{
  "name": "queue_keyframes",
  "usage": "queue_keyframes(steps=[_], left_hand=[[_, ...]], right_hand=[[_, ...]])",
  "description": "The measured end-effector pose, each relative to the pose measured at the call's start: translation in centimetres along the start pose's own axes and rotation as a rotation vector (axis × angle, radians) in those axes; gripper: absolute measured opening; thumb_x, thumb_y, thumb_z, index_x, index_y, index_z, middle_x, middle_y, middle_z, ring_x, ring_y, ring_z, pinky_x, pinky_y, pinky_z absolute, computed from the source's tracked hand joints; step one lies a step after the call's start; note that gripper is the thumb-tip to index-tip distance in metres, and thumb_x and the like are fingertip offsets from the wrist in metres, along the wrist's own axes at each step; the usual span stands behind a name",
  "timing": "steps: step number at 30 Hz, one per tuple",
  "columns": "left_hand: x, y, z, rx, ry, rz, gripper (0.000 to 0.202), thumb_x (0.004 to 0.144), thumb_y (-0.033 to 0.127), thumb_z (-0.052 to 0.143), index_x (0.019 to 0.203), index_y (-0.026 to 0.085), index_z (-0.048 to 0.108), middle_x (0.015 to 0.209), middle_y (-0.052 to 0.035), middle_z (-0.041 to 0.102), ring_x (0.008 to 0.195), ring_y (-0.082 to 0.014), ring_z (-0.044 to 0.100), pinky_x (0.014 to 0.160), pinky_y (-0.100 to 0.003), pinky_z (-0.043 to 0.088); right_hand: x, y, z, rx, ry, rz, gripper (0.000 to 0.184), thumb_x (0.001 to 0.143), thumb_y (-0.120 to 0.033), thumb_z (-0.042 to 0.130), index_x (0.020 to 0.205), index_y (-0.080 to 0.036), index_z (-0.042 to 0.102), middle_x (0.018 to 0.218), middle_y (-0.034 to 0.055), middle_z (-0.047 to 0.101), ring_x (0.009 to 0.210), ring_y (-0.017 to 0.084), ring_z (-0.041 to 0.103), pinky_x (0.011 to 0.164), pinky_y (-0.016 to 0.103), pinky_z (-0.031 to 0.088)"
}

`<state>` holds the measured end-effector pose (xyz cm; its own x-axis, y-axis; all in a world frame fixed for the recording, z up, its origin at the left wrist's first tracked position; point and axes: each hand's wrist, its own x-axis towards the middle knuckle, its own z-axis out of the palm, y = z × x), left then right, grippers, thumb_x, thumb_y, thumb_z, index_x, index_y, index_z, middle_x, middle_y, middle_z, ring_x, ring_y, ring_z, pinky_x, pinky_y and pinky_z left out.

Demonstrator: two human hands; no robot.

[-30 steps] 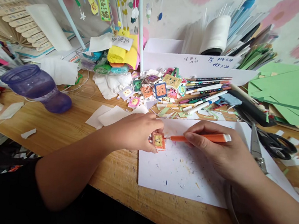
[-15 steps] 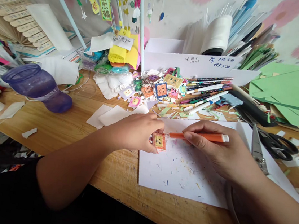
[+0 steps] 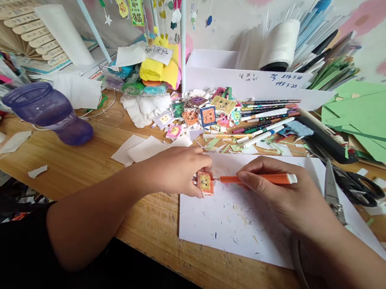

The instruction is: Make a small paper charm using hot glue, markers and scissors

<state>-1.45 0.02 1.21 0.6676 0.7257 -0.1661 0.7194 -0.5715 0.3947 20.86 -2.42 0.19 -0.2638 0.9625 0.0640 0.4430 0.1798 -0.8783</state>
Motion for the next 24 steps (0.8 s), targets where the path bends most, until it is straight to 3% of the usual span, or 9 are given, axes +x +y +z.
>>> queue_keyframes(steps=[24], left_hand=[[-0.10, -0.05, 0.02, 0.001, -0.009, -0.001, 0.030, 0.066, 0.037, 0.069, 0.092, 0.026, 0.059, 0.092, -0.0001, 0.055, 0.082, -0.0168, 0.053, 0.064, -0.026, 0.033]], right_hand=[[0.10, 0.90, -0.03, -0.002, 0.032, -0.002, 0.018, 0.080, -0.038, 0.065, 0.068, -0.024, 0.066, 0.066, -0.0018, 0.061, 0.061, 0.014, 0.053, 0.056, 0.028, 0.037]])
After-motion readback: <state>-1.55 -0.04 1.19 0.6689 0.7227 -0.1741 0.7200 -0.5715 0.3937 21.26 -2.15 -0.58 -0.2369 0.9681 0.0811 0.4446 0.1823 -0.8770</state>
